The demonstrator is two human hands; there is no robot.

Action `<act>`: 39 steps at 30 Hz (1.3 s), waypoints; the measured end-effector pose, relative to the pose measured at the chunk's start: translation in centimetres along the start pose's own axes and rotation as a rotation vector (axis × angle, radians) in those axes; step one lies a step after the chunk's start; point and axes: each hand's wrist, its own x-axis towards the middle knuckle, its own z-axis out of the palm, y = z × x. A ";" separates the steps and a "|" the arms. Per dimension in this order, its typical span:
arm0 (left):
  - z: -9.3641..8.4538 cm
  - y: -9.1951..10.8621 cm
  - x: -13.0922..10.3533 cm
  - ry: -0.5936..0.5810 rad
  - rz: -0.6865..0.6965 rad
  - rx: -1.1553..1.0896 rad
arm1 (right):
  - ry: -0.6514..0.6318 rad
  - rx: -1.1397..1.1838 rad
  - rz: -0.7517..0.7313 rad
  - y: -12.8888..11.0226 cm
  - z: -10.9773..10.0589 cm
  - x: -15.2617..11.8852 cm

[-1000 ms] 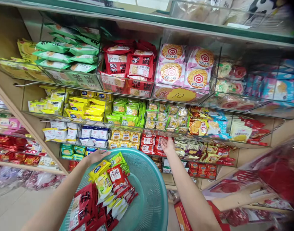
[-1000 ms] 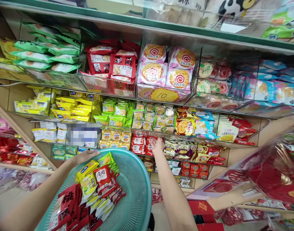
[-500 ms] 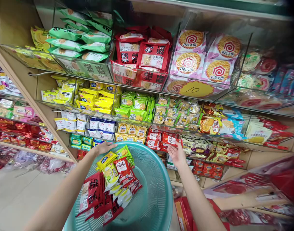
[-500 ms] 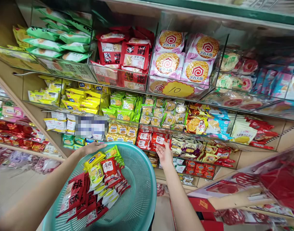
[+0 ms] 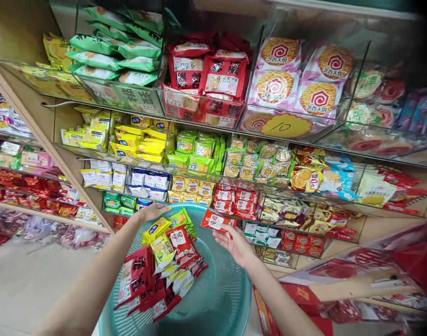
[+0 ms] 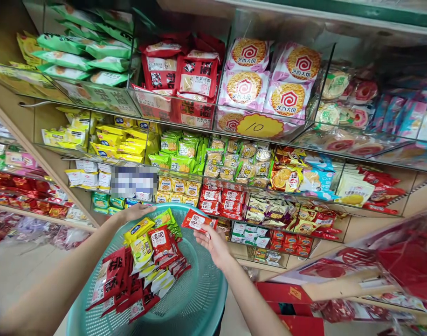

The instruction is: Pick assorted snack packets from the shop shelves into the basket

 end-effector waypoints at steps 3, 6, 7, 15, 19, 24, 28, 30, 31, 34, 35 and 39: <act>0.0 0.0 0.0 0.022 -0.012 0.021 | -0.018 -0.021 0.083 1.0 0.6 0.2; 0.1 0.1 -0.1 0.045 -0.013 0.056 | -0.042 -0.055 0.109 1.6 1.0 0.3; 0.1 0.2 -0.2 0.048 -0.010 0.066 | -0.049 -0.062 0.110 1.8 1.2 0.3; 0.0 0.1 -0.1 0.013 -0.019 0.068 | -0.050 -0.070 0.096 2.8 2.7 0.2; 0.0 0.1 0.0 0.027 -0.013 0.058 | -0.051 -0.061 0.082 2.9 2.7 0.3; 0.1 0.5 -0.6 0.063 -0.009 0.027 | -0.066 -0.030 0.057 2.9 2.7 0.0; 0.2 0.3 -0.5 0.024 -0.011 0.033 | -0.050 -0.057 0.027 3.0 2.9 -0.1; 0.2 -0.1 -0.2 0.003 -0.003 0.029 | -0.045 -0.064 0.013 3.2 2.9 0.0; 0.1 -0.2 -0.1 0.009 -0.005 0.031 | -0.042 -0.064 0.011 3.3 2.8 0.1; -0.1 -0.3 0.2 0.064 -0.045 0.054 | -0.035 -0.060 0.028 3.5 2.2 0.2; -0.1 -0.2 0.2 0.062 -0.050 0.057 | -0.035 -0.057 0.037 3.5 2.0 0.3; -0.2 0.2 -0.1 -0.031 -0.014 0.022 | -0.032 -0.029 0.061 3.6 1.3 0.4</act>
